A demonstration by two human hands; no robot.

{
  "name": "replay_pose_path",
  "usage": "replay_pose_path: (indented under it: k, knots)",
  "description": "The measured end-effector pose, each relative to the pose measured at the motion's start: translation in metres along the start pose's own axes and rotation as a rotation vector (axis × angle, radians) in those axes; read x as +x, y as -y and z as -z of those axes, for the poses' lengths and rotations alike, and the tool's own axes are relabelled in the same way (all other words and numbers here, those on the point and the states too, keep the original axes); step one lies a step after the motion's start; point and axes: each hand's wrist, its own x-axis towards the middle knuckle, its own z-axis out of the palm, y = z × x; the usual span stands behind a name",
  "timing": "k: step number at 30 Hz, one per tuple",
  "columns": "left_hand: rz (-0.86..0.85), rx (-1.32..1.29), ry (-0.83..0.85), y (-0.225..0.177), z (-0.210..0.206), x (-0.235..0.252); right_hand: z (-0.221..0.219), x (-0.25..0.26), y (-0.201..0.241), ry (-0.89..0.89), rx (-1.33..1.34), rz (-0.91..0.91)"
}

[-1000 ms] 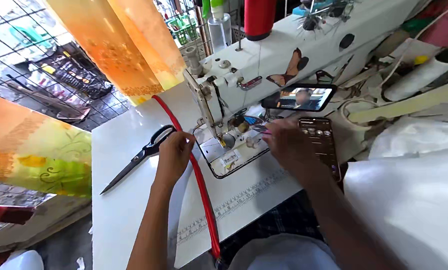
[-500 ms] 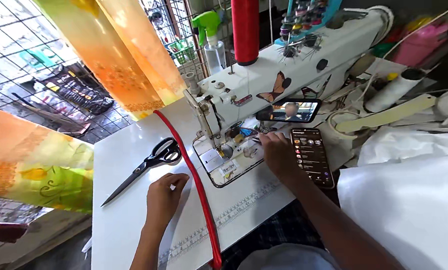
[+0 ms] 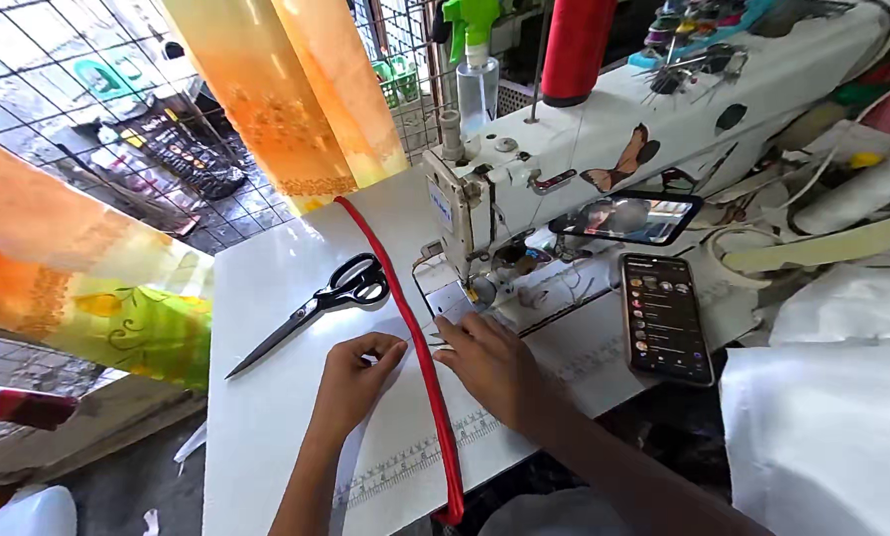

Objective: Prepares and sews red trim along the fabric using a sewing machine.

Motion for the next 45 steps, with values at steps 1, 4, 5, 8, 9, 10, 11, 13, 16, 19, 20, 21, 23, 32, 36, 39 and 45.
replay_pose_path:
  k: [1,4,5,8,9,10,11,13,16,19,20,21,23,32,36,39,45]
  knots:
    - [0.002,-0.007,-0.001,-0.001,0.000,0.000,-0.007,0.003,0.001,-0.074,-0.075,0.060]
    - [-0.009,-0.032,-0.012,-0.002,0.002,-0.001,-0.016,0.010,0.010,-0.097,-0.151,0.150]
    - [-0.010,-0.034,-0.017,-0.002,0.003,-0.002,-0.018,0.012,0.012,-0.096,-0.148,0.165]
    - [-0.002,-0.031,-0.029,-0.004,0.004,-0.002,-0.023,0.016,0.017,-0.122,-0.115,0.187]
    - [0.006,-0.026,-0.028,-0.005,0.004,-0.003,-0.024,0.016,0.018,-0.122,-0.111,0.191]
    - [0.014,-0.020,-0.023,-0.005,0.004,-0.003,-0.025,0.016,0.018,-0.119,-0.105,0.194]
    - [0.024,-0.015,-0.014,-0.006,0.004,-0.003,-0.025,0.015,0.017,-0.110,-0.092,0.191]
    - [0.038,-0.011,0.016,-0.005,0.004,-0.003,-0.024,0.010,0.013,-0.090,-0.065,0.173]
    - [-0.002,0.001,0.025,0.000,0.013,-0.003,-0.016,-0.004,0.002,-0.107,-0.011,0.114]
    - [-0.084,-0.012,-0.089,0.009,0.044,-0.003,0.004,-0.019,-0.016,-0.104,0.038,0.018]
    - [-0.080,0.012,-0.161,0.011,0.059,-0.005,0.014,-0.022,-0.021,-0.084,0.008,-0.042]
    - [-0.057,0.074,-0.274,0.015,0.076,-0.010,0.025,-0.022,-0.028,-0.071,-0.043,-0.106]
    - [0.055,0.292,-0.615,0.037,0.116,-0.027,0.046,-0.017,-0.048,0.004,-0.142,-0.251]
    - [-0.102,0.578,-0.677,0.020,0.095,-0.016,0.056,0.023,-0.107,-0.032,-0.276,-0.395]
    - [-0.312,0.454,-0.065,-0.002,-0.007,0.022,0.047,0.019,-0.098,-0.010,-0.289,-0.235]
    - [-0.272,0.566,0.225,-0.020,-0.050,0.030,0.044,0.017,-0.091,0.201,-0.245,-0.199]
    - [-0.223,0.746,0.232,-0.007,-0.067,0.048,0.034,0.004,-0.087,0.005,-0.342,-0.218]
